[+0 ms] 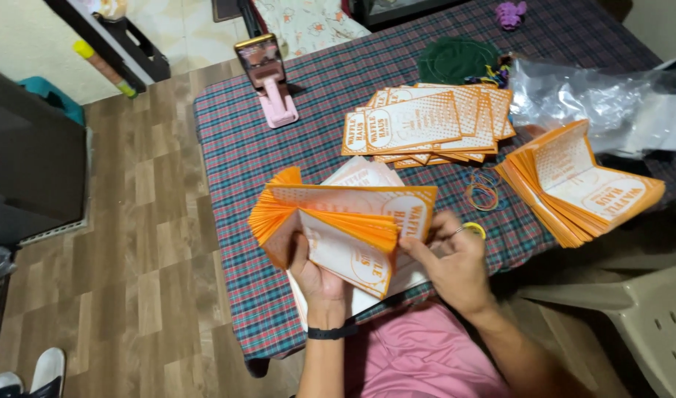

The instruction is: Folding and organizing paper bags into neat stacks on a table.

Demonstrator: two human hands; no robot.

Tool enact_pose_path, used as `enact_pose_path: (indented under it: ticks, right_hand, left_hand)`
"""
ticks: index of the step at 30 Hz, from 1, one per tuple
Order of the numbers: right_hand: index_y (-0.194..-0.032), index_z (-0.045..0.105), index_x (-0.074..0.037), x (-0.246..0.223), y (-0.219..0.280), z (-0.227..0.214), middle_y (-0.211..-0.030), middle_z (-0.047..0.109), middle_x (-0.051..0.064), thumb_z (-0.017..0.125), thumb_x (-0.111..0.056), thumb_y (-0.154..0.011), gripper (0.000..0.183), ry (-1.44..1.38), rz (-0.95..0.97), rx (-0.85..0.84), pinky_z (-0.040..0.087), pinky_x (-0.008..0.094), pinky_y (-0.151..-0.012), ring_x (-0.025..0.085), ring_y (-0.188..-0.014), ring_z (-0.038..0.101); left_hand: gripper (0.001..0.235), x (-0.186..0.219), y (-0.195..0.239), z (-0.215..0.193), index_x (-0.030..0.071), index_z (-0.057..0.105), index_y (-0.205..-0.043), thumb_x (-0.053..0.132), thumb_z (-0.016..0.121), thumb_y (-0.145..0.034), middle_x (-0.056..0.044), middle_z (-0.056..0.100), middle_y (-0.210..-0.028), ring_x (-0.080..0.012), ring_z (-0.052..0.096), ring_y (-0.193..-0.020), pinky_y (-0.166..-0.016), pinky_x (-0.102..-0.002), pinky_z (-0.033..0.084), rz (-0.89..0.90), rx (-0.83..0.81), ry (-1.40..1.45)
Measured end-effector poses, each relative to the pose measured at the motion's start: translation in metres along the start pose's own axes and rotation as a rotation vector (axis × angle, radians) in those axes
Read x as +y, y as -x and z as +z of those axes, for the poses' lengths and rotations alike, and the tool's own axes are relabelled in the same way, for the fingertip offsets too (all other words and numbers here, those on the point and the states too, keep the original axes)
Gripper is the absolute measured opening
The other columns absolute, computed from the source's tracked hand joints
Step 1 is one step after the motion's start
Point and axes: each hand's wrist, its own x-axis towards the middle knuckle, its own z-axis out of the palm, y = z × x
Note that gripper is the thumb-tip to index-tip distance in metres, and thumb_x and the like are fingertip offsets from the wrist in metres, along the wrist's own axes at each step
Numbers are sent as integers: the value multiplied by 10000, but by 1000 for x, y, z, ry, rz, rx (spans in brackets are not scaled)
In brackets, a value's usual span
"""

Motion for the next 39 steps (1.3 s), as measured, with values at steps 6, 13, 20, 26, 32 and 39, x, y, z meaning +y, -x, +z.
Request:
enact_pose_path:
  ticks: [6, 13, 20, 26, 32, 39]
  right_hand:
    - [-933, 803, -21, 19, 17, -2, -735, 785, 85, 871, -12, -780, 167, -45, 159, -34, 627, 246, -670, 100, -665, 731]
    - [-932, 817, -3, -4, 9, -7, -752, 769, 77, 876, 27, -742, 201, -42, 118, -112, 637, 269, -691, 96, -696, 697]
    - [-1110, 641, 21, -15, -13, -35, -951, 691, 190, 961, -164, -606, 625, 165, -36, -381, 531, 428, -806, 265, -890, 651]
    - [-1597, 157, 35, -26, -8, 2, -1534, 399, 254, 771, -523, -812, 1142, -307, -83, -317, 219, 552, -1214, 372, -1451, 345]
    - [-1632, -113, -65, -21, -4, 19, -1685, 115, 205, 774, -902, -545, 1633, -560, -58, -403, 56, 552, -1243, 339, -1552, 100]
    - [-1620, -35, 23, -5, 7, 28, -1433, 494, 248, 929, -74, -706, 1332, -331, -69, -219, 408, 489, -1153, 303, -1329, 511]
  left_hand:
    - [391, 10, -4, -1, 119, 658, -1313, 236, 651, -940, -115, 694, -1337, -264, 645, -1244, -1159, -529, 439, -33, -12, -55]
    - [444, 14, -1, 5, 104, 623, -1359, 258, 655, -944, -114, 646, -1414, -256, 584, -1328, -1197, -537, 390, -42, -2, -18]
    - [494, 24, -12, -17, 182, 656, -1337, 333, 723, -872, -48, 676, -1369, -251, 624, -1277, -1185, -586, 376, -2, -55, 12]
    - [537, 6, 12, -12, 207, 708, -1273, 288, 778, -748, -21, 729, -1273, -246, 677, -1198, -1153, -568, 428, 43, -124, 87]
    - [514, -4, 17, -13, 220, 735, -1185, 266, 819, -680, -4, 773, -1129, -248, 727, -1084, -1121, -551, 480, 66, -194, -1]
    - [413, 9, 33, 15, 205, 674, -1135, 221, 757, -732, -31, 741, -1100, -237, 706, -1090, -1141, -551, 456, 139, -319, -148]
